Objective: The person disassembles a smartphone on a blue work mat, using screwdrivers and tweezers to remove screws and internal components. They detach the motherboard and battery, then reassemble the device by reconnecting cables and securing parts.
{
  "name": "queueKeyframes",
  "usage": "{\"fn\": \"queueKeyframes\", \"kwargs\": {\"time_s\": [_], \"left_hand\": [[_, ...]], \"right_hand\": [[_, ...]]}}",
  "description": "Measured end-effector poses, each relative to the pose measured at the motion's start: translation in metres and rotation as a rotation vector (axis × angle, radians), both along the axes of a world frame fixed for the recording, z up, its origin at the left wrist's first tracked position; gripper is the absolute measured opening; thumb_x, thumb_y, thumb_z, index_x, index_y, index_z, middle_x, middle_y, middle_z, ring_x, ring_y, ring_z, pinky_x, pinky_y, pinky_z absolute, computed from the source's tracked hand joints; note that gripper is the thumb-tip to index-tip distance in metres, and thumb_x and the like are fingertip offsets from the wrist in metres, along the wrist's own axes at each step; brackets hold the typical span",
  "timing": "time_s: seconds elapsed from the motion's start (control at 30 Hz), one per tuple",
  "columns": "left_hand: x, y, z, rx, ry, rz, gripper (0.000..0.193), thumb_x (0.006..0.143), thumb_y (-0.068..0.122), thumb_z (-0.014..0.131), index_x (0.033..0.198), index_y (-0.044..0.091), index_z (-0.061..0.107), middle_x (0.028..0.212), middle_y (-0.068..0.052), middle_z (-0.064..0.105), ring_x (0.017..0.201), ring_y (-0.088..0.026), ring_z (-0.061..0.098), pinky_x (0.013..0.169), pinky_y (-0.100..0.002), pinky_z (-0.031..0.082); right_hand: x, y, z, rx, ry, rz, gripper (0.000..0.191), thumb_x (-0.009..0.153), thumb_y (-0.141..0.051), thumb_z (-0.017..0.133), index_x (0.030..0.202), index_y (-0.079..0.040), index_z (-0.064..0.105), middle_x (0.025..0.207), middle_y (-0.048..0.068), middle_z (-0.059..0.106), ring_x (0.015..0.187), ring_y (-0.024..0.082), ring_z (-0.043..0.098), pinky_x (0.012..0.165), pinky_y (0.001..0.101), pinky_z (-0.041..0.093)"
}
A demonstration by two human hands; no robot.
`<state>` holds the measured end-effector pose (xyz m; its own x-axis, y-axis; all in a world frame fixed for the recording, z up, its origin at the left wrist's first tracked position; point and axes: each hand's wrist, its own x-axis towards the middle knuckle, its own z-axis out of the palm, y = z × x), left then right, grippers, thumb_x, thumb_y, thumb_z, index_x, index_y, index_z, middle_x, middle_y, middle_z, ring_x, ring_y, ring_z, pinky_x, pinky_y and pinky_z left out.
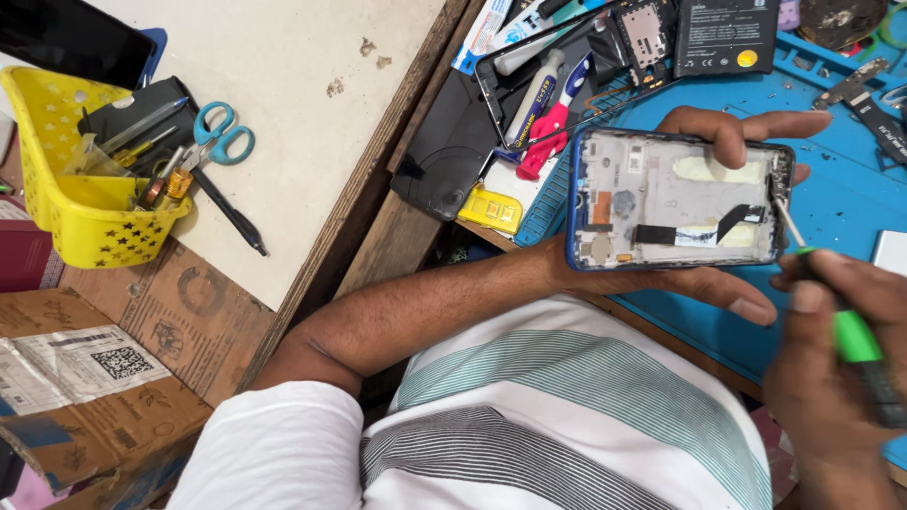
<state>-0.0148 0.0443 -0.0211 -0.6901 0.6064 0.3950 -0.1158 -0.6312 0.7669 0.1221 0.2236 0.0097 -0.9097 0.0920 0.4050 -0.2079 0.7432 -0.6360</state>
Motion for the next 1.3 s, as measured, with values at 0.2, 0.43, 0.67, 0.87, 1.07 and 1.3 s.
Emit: {"fn": "queueKeyframes", "kwargs": {"time_s": [0.2, 0.43, 0.67, 0.87, 1.07, 1.3], "left_hand": [[-0.001, 0.003, -0.001, -0.040, 0.129, 0.047, 0.079, 0.077, 0.015, 0.102, 0.125, 0.023, 0.040, 0.159, -0.007, 0.035, 0.136, -0.015, 0.047, 0.118, -0.035, 0.048], [0.002, 0.004, -0.002, -0.048, 0.276, 0.154, 0.080, 0.080, 0.020, 0.100, 0.127, 0.024, 0.036, 0.162, -0.002, 0.038, 0.144, -0.011, 0.036, 0.118, -0.029, 0.043], [0.000, 0.006, -0.004, -0.069, 0.207, 0.092, 0.082, 0.079, 0.025, 0.101, 0.130, 0.025, 0.037, 0.164, -0.008, 0.028, 0.133, -0.013, 0.046, 0.111, -0.030, 0.049], [0.000, 0.008, -0.003, -0.031, 0.231, 0.125, 0.075, 0.086, 0.020, 0.097, 0.130, 0.025, 0.037, 0.164, -0.004, 0.029, 0.140, -0.009, 0.040, 0.121, -0.029, 0.042], [-0.003, -0.005, 0.009, -0.086, 0.333, 0.142, 0.065, 0.093, 0.015, 0.091, 0.133, 0.026, 0.040, 0.167, -0.004, 0.028, 0.146, -0.012, 0.034, 0.122, -0.029, 0.037], [0.010, -0.013, 0.019, -0.279, 0.451, 0.022, 0.045, 0.104, 0.014, 0.085, 0.128, 0.027, 0.050, 0.169, -0.006, 0.019, 0.147, -0.019, 0.041, 0.115, -0.030, 0.051]], "right_hand": [[-0.014, -0.002, 0.021, 0.711, 0.232, 0.156, 0.030, 0.091, 0.000, 0.078, 0.121, 0.000, 0.078, 0.107, 0.014, 0.068, 0.093, 0.028, 0.068, 0.085, 0.0425, 0.061], [-0.007, -0.007, 0.010, 0.132, 0.011, 0.010, 0.018, 0.114, 0.000, 0.066, 0.131, 0.005, 0.068, 0.119, 0.017, 0.066, 0.098, 0.021, 0.066, 0.085, 0.0278, 0.054], [-0.009, -0.012, 0.009, -0.482, -0.076, -0.060, 0.018, 0.119, -0.005, 0.055, 0.135, 0.003, 0.056, 0.117, 0.016, 0.068, 0.103, 0.018, 0.071, 0.097, 0.0276, 0.060], [0.004, 0.004, 0.001, 0.190, 0.067, 0.069, 0.011, 0.120, -0.001, 0.066, 0.130, -0.001, 0.063, 0.115, 0.021, 0.069, 0.101, 0.026, 0.068, 0.089, 0.0337, 0.055], [0.018, 0.030, -0.018, -0.144, -0.064, -0.090, 0.017, 0.118, -0.003, 0.056, 0.134, 0.000, 0.057, 0.118, 0.012, 0.061, 0.099, 0.015, 0.064, 0.089, 0.0251, 0.052], [-0.002, 0.016, 0.005, -0.010, -0.039, -0.026, 0.026, 0.109, -0.001, 0.077, 0.131, 0.005, 0.064, 0.122, 0.018, 0.058, 0.102, 0.020, 0.068, 0.090, 0.0251, 0.057]]}}
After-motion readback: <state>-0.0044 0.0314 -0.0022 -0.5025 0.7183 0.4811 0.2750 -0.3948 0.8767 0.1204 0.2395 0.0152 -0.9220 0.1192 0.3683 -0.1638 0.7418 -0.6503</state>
